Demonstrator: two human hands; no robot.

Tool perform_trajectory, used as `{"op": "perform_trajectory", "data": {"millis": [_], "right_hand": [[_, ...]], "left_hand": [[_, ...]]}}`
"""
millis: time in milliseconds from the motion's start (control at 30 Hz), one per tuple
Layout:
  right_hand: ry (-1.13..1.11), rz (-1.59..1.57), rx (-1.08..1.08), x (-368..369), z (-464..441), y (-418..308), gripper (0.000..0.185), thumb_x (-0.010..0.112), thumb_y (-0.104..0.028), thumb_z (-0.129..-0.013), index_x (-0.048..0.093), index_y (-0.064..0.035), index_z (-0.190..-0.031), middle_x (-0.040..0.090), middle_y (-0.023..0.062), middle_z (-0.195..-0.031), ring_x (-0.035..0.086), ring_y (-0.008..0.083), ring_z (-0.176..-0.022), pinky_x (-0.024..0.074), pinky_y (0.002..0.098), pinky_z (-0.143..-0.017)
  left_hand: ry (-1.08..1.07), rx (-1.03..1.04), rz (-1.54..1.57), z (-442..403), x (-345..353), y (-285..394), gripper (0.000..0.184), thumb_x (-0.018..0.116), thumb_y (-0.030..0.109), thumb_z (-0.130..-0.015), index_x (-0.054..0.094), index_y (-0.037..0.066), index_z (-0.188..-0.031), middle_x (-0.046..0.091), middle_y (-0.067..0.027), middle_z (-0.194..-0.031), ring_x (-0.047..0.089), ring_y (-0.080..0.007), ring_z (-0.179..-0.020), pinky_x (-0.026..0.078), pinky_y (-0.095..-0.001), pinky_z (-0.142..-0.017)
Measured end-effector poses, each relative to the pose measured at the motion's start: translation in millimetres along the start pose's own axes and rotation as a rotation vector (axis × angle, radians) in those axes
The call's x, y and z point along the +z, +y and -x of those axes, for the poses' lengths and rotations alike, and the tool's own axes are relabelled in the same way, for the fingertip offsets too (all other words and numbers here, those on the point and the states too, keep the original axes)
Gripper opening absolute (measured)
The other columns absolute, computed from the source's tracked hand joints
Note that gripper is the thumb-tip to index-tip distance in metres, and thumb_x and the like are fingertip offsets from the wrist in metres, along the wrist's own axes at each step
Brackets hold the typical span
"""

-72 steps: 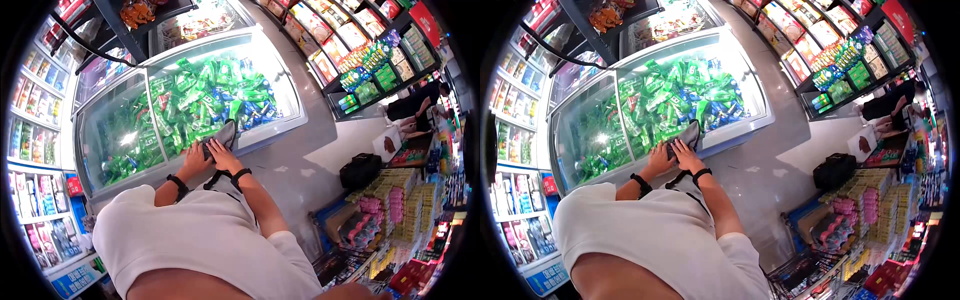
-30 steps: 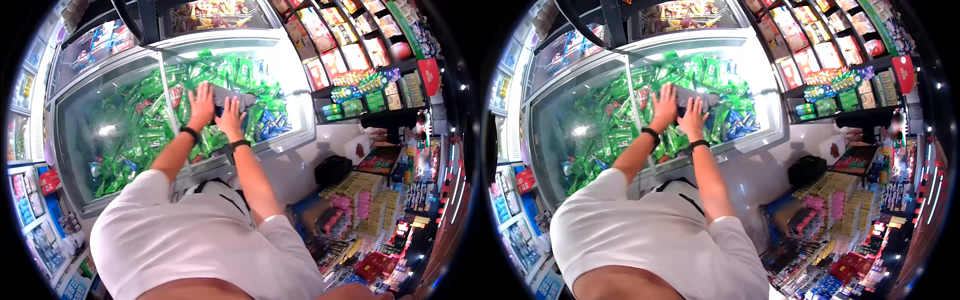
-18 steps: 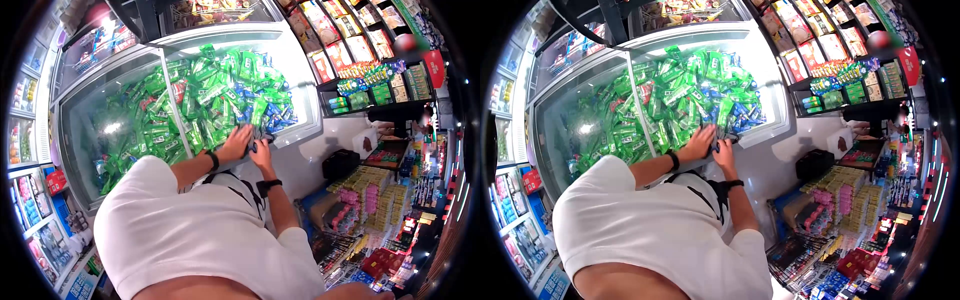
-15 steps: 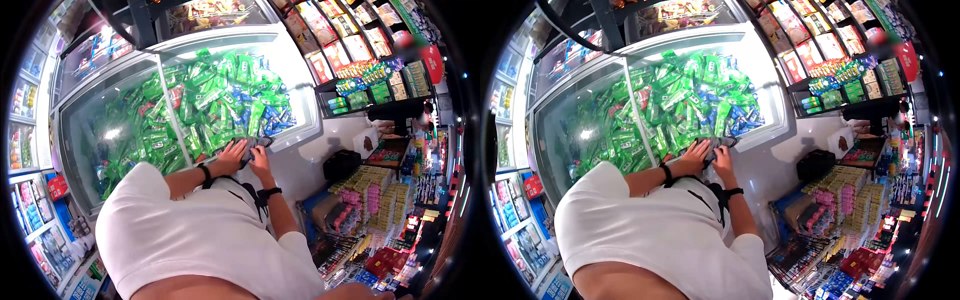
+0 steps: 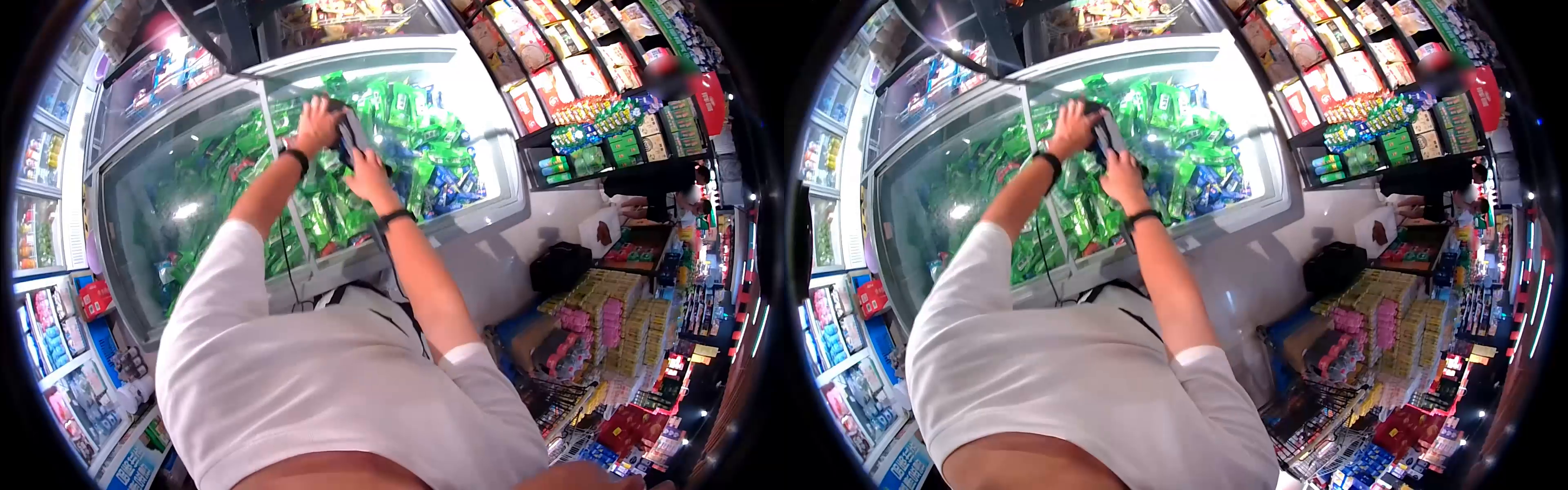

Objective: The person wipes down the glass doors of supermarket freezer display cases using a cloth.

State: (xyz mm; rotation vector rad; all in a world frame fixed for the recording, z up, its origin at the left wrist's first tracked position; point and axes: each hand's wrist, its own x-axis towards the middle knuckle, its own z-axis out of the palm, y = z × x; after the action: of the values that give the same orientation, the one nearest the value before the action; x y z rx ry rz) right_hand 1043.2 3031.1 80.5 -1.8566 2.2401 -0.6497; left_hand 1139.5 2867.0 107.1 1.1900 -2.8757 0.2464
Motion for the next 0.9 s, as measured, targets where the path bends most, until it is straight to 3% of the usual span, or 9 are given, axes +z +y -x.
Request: {"op": "perform_trajectory", "data": {"millis": [100, 200, 267, 300, 333, 433, 733, 867, 900], "right_hand": [[-0.181, 0.134, 0.061, 4, -36, -66, 0.040, 0.065, -0.017, -0.078, 0.056, -0.0016, -0.114, 0.055, 0.0208, -0.116, 0.052, 0.0365, -0.112, 0.0477, 0.0452, -0.093], [-0.228, 0.120, 0.026, 7, -40, -96, 0.033, 0.061, -0.012, -0.080, 0.057, -0.0002, -0.110, 0.057, 0.0231, -0.114, 0.054, 0.0382, -0.111, 0.0474, 0.0431, -0.094], [-0.329, 0.079, -0.024, 24, -30, -87, 0.035, 0.062, -0.013, -0.079, 0.057, -0.0003, -0.112, 0.057, 0.0239, -0.117, 0.054, 0.0396, -0.112, 0.0460, 0.0431, -0.097], [-0.279, 0.080, 0.026, 42, -20, -78, 0.038, 0.063, -0.015, -0.079, 0.056, -0.0005, -0.113, 0.060, 0.0262, -0.115, 0.057, 0.0411, -0.110, 0.0472, 0.0446, -0.095], [-0.411, -0.019, 0.134, 33, -14, -77, 0.038, 0.064, -0.018, -0.078, 0.058, -0.0004, -0.111, 0.062, 0.0269, -0.112, 0.061, 0.0405, -0.105, 0.0491, 0.0464, -0.092], [-0.516, -0.016, 0.211, 16, 4, -70, 0.038, 0.064, -0.027, -0.076, 0.065, -0.0010, -0.102, 0.064, 0.0269, -0.106, 0.061, 0.0425, -0.102, 0.0490, 0.0487, -0.089], [-0.675, 0.035, 0.219, 18, 91, -50, 0.045, 0.070, -0.036, -0.077, 0.067, -0.0021, -0.106, 0.065, 0.0235, -0.110, 0.062, 0.0387, -0.104, 0.0506, 0.0474, -0.088], [-0.674, 0.027, 0.202, 18, 137, -44, 0.046, 0.070, -0.038, -0.076, 0.067, -0.0043, -0.108, 0.065, 0.0228, -0.111, 0.062, 0.0386, -0.104, 0.0498, 0.0474, -0.090], [-0.687, 0.033, 0.198, 20, 151, -36, 0.046, 0.070, -0.038, -0.076, 0.067, -0.0043, -0.108, 0.065, 0.0228, -0.111, 0.062, 0.0386, -0.104, 0.0498, 0.0474, -0.090]], "left_hand": [[0.043, 0.025, -0.081, -6, 23, -55, 0.055, 0.054, 0.018, -0.086, 0.049, 0.037, -0.137, 0.046, -0.0111, -0.135, 0.042, -0.0264, -0.123, 0.032, -0.0410, -0.099], [0.125, 0.003, 0.074, 26, 43, -72, 0.062, 0.056, 0.013, -0.085, 0.044, 0.038, -0.140, 0.044, -0.0167, -0.137, 0.045, -0.0343, -0.123, 0.038, -0.0436, -0.101], [0.130, 0.006, 0.064, 49, 57, -69, 0.072, 0.054, 0.007, -0.086, 0.031, 0.041, -0.146, 0.024, -0.0222, -0.151, 0.033, -0.0389, -0.136, 0.033, -0.0461, -0.109], [0.093, -0.012, 0.084, 63, 50, -62, 0.076, 0.053, 0.005, -0.086, 0.025, 0.041, -0.148, 0.017, -0.0235, -0.155, 0.028, -0.0390, -0.140, 0.031, -0.0466, -0.111], [0.180, -0.024, 0.146, 76, 53, -53, 0.078, 0.052, 0.004, -0.087, 0.023, 0.042, -0.149, 0.016, -0.0236, -0.155, 0.027, -0.0388, -0.141, 0.031, -0.0466, -0.111], [0.202, -0.041, 0.174, 103, 58, -24, 0.075, 0.050, 0.005, -0.088, 0.025, 0.041, -0.148, 0.014, -0.0238, -0.156, 0.025, -0.0381, -0.141, 0.029, -0.0460, -0.111], [0.179, -0.010, 0.042, 182, 57, 41, 0.073, 0.046, 0.007, -0.090, 0.020, 0.038, -0.151, 0.010, -0.0260, -0.156, 0.019, -0.0371, -0.144, 0.024, -0.0458, -0.111], [0.197, -0.016, 0.119, 240, 61, 77, 0.075, 0.052, 0.012, -0.089, 0.018, 0.030, -0.153, 0.008, -0.0320, -0.154, 0.017, -0.0439, -0.143, 0.024, -0.0519, -0.110], [0.104, 0.023, 0.199, 255, 56, 84, 0.082, 0.062, 0.014, -0.083, 0.021, 0.025, -0.153, 0.007, -0.0362, -0.152, 0.015, -0.0481, -0.142, 0.023, -0.0549, -0.110]]}}
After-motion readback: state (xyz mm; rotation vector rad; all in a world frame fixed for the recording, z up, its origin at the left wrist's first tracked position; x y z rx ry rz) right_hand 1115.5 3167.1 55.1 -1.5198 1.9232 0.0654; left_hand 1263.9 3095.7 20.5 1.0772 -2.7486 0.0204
